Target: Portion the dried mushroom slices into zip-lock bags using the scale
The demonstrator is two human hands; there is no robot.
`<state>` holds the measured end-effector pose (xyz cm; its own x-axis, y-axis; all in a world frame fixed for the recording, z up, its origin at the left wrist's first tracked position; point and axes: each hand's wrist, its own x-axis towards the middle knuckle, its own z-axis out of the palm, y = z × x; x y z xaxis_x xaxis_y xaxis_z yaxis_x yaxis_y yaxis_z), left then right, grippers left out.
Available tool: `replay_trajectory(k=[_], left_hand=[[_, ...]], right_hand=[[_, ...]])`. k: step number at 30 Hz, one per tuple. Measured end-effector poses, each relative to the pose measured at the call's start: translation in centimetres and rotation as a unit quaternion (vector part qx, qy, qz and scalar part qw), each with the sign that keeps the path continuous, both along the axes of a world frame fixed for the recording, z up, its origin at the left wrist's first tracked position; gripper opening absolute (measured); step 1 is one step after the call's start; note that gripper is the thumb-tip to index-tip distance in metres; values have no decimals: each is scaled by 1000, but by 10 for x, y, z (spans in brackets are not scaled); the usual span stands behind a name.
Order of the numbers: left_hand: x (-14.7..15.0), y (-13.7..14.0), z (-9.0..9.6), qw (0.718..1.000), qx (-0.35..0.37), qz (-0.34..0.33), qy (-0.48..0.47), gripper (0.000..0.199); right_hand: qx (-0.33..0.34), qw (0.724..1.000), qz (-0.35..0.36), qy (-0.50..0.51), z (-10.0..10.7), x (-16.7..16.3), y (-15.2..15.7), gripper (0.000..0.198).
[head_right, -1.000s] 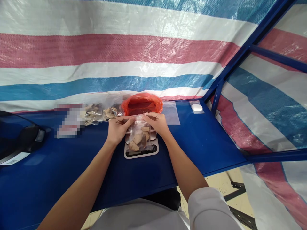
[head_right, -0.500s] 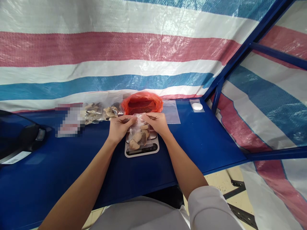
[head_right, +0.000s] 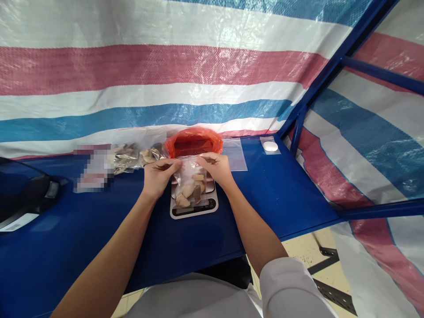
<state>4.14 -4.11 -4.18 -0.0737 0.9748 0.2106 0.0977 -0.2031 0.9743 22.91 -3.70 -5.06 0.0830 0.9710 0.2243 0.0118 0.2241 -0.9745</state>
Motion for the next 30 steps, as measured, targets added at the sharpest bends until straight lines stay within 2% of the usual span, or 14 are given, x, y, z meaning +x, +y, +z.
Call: replay_trajectory(k=[9, 16, 22, 30], left_hand=[[4, -3, 1, 1000, 3, -8, -5, 23], [3, -1, 0, 999, 17, -2, -38, 20], [2, 0, -5, 998, 64, 8, -19, 20], [4, -2, 0, 996, 82, -4, -22, 21]], right_hand=[[4, 998, 39, -41, -2, -2, -1, 21], [-28, 999, 36, -8, 0, -1, -2, 24], [26, 998, 51, -42, 7, -5, -5, 16], [26, 998, 48, -31, 8, -8, -8, 20]])
